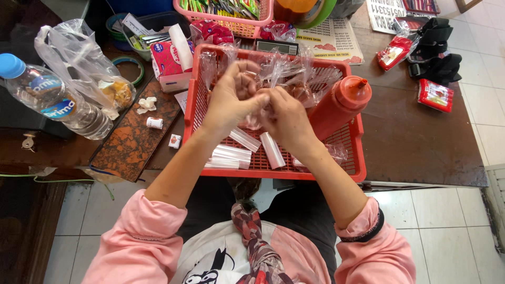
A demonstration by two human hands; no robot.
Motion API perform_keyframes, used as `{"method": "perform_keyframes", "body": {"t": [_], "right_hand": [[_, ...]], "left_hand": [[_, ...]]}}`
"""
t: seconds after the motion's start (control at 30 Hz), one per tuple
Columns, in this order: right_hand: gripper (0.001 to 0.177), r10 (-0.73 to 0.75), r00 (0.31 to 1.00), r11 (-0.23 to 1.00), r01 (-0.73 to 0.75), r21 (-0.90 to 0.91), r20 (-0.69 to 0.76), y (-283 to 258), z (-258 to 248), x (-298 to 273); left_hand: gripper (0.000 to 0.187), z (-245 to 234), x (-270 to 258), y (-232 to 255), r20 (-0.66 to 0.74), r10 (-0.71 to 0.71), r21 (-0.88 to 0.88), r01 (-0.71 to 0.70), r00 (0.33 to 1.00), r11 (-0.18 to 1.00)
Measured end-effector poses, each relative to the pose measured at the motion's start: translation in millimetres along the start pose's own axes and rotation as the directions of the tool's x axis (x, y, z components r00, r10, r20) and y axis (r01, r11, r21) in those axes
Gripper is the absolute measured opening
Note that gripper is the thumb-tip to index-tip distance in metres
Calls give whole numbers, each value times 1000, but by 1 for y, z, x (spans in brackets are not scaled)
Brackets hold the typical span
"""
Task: The person fills small plastic bags with sauce from a red bottle and ties them closed by hand.
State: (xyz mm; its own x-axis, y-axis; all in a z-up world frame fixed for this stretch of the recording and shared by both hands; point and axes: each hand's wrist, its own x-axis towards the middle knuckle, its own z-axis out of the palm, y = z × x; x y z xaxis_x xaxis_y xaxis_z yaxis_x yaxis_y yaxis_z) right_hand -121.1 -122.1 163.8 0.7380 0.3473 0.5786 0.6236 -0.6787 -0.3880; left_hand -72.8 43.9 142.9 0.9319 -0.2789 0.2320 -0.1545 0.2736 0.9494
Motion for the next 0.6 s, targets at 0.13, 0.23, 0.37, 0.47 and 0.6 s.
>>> {"method": "perform_keyframes", "body": {"t": [0.13, 0.23, 0.37, 0.47, 0.6], "right_hand": [[19, 35, 999, 999, -34, 39, -16, -10, -18, 13], [6, -30, 997, 998, 34, 56, -76, -4, -15, 22], [16, 55, 998, 990, -50, 129, -38, -13, -16, 35], [27, 218, 972, 961, -197, 193, -92, 7, -12, 33], [48, 284, 939, 953, -255, 163, -194, 33, -7, 27]], "left_hand": [[71, -8, -6, 35, 146, 157, -23, -155, 977, 988], [108, -8, -12, 14, 443, -8, 108, -44, 897, 993], [23, 4, -17, -34, 619, -163, 59, 162, 768, 985], [47, 11, -28, -19, 651, -142, 20, 170, 746, 985], [55, 10, -34, -23, 586, -190, 46, 202, 788, 978]]}}
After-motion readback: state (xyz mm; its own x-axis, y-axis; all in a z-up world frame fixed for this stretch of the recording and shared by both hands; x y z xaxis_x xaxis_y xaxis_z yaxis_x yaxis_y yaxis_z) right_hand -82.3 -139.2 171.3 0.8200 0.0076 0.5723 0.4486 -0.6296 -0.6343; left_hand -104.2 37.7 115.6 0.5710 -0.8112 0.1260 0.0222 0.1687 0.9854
